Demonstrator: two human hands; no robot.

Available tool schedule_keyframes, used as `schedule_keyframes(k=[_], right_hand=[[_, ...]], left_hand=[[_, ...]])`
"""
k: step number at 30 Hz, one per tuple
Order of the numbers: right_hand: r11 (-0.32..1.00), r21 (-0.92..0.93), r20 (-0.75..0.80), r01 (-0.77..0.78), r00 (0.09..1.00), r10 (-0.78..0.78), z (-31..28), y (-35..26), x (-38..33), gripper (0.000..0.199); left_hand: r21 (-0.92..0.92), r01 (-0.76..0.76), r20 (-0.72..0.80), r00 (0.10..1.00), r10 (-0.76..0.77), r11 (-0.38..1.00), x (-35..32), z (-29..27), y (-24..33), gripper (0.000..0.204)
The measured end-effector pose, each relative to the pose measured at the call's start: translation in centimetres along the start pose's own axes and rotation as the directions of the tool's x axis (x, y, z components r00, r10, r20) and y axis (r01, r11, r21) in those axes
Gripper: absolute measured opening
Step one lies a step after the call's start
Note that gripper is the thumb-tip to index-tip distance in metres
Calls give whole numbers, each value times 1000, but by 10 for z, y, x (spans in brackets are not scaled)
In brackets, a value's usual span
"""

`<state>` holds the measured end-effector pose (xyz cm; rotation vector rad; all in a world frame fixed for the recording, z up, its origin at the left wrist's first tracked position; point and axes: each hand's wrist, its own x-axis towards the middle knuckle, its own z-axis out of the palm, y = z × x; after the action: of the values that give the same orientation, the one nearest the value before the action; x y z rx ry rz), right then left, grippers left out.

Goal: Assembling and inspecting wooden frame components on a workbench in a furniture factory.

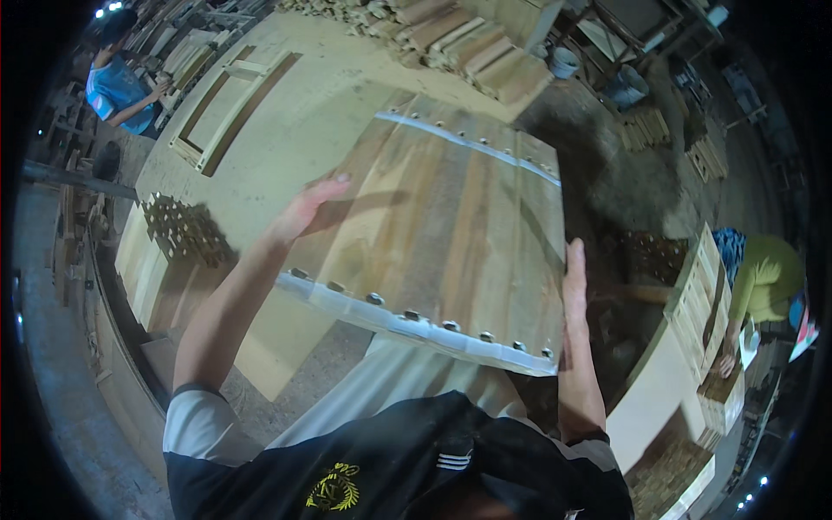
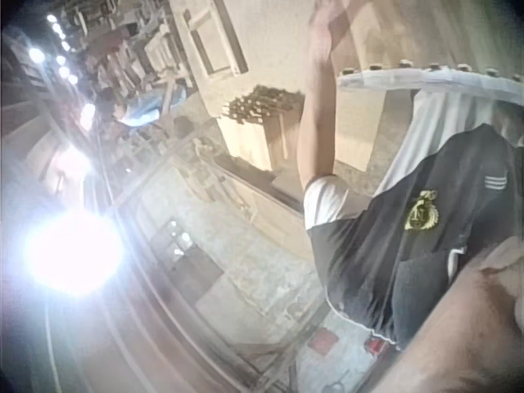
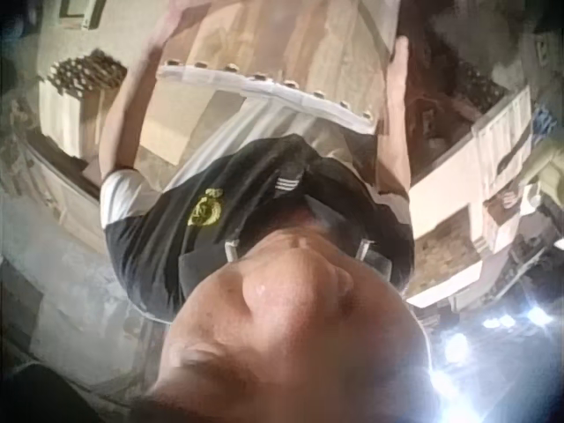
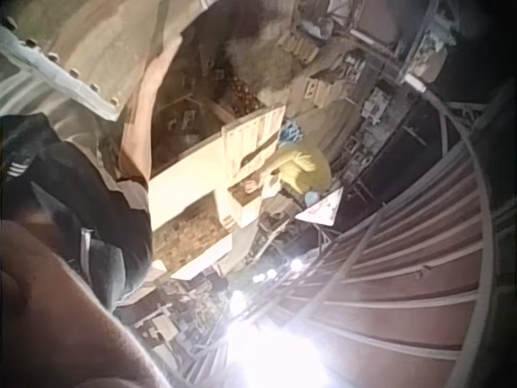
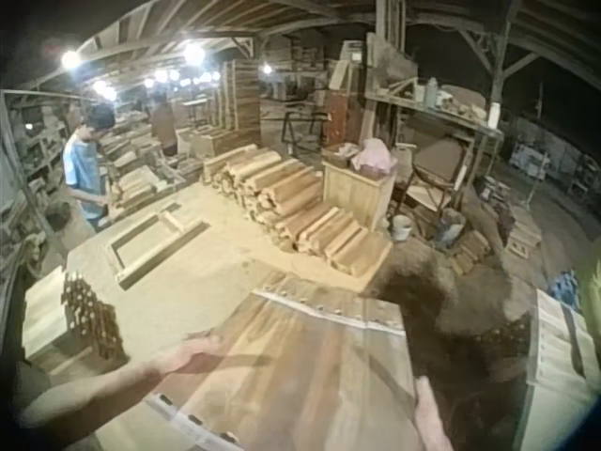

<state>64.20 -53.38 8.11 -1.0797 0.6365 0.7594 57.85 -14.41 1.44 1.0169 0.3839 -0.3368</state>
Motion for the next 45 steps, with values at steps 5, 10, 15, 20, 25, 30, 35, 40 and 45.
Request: schedule_keyframes(k=[5,10,15,20,25,30,35,40,45], right_hand=[[983,-137,59,126,991,-119,53,61,115,72],[918,-175,28,356,934,-357,155,119,140,79],[827,-556,106,-79,981,165,140,121,156,110],[870,-424,213,-254,905,368,154,115,160,107],[798,-551,277,-243,849,450,174,102,165,99],[679,-733,384,-32,805,452,123,55,204,70],[509,-701,421,499,866,-270,99,-33,284,47],[-30,-734,650,679,688,-323,123,-59,400,57],[-173,-640,759,748,651,11,163,-60,377,64]], left_hand=[[-24,201,-188,961,-201,979,10,-146,5,78],[311,86,-17,996,-85,946,43,-242,42,85],[658,309,-456,889,36,686,83,-299,50,81],[673,358,-573,805,150,648,98,-294,49,83],[674,292,-604,746,280,678,95,-300,44,76],[741,17,-574,535,620,671,63,-241,25,73],[587,-71,-754,313,577,806,-34,-112,-24,64],[28,-93,-994,104,38,995,-85,-48,-157,87],[28,-198,-993,106,50,980,-42,-9,-176,59]])
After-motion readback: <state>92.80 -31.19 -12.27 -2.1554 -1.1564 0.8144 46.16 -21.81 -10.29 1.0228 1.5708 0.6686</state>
